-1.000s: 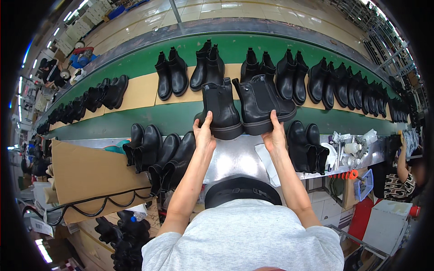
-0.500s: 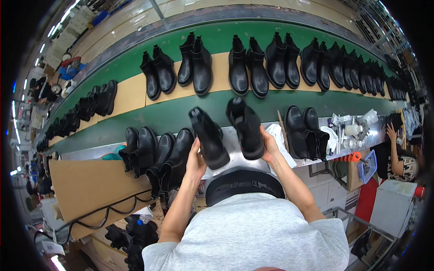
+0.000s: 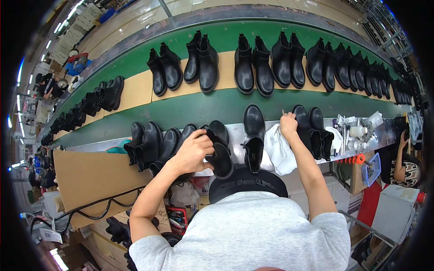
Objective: Inspecting and cleaning black leather boots on a factory assembly line.
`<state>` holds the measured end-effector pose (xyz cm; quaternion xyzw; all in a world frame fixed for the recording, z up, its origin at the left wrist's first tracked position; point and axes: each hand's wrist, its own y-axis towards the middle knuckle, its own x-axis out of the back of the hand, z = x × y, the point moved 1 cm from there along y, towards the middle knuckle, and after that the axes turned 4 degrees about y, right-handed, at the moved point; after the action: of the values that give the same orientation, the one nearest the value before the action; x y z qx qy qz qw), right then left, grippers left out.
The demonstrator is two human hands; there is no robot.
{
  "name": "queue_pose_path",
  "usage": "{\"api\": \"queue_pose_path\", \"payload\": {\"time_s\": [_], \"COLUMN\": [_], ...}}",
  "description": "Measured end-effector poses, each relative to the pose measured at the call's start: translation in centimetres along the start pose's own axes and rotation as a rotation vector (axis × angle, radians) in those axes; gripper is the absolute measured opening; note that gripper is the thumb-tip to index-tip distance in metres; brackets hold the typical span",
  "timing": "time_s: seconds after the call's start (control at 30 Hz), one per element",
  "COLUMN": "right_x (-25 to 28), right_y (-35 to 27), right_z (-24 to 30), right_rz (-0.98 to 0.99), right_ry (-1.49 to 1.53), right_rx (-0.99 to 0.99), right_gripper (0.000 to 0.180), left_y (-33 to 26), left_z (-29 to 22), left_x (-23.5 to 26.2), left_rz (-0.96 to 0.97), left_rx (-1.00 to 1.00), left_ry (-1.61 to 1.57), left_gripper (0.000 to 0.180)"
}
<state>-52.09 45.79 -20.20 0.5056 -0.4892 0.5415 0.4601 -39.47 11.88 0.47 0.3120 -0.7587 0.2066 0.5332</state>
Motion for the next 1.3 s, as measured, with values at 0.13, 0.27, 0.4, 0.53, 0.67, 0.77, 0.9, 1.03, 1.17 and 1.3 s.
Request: {"api": "queue_pose_path", "payload": {"time_s": [0.13, 0.27, 0.4, 0.53, 0.67, 0.77, 0.9, 1.03, 1.17, 1.3], "right_x": [-0.6, 5.9, 15.6, 17.7, 17.2, 16.6, 16.3, 17.6, 17.7, 19.1], "right_y": [0.2, 0.0, -3.2, -6.8, -7.6, -7.1, -7.0, -6.9, -6.7, -6.3], "right_z": [-0.3, 1.6, 6.6, 13.1, 16.5, 17.2, 16.8, 16.3, 15.9, 15.5], "right_rz": [-0.005, -0.171, -0.079, 0.313, 0.381, 0.378, 0.333, 0.41, 0.362, 0.401], "right_ry": [-0.027, 0.511, 1.032, 1.05, 1.036, 0.981, 0.971, 0.991, 0.967, 0.817], "right_rx": [0.043, -0.118, 0.035, 0.382, 0.516, 0.463, 0.468, 0.428, 0.439, 0.487], "right_gripper": [0.02, 0.019, 0.023, 0.026, 0.028, 0.033, 0.036, 0.038, 0.04, 0.041], "left_y": [-0.1, -1.8, -1.2, -1.9, -2.4, -2.6, -1.7, -0.9, -0.5, -0.4], "left_z": [1.6, 2.3, 2.9, 2.9, 2.4, 1.8, 0.1, -0.6, -0.9, -1.0], "left_x": [0.0, -1.8, -3.9, -4.8, -5.2, -6.6, -6.7, -6.6, -7.0, -7.3], "left_rz": [-0.139, -0.702, -1.238, -1.078, -0.903, -0.887, -0.888, -0.909, -0.837, -0.739], "left_rx": [-0.026, 0.604, 0.856, 1.13, 0.963, 0.95, 0.938, 0.901, 0.824, 0.782], "left_ry": [-0.188, -0.842, -1.226, -1.28, -1.476, -1.517, -1.559, -1.569, -1.629, -1.748], "left_gripper": [0.03, 0.013, 0.015, 0.025, 0.025, 0.027, 0.029, 0.027, 0.026, 0.032]}}
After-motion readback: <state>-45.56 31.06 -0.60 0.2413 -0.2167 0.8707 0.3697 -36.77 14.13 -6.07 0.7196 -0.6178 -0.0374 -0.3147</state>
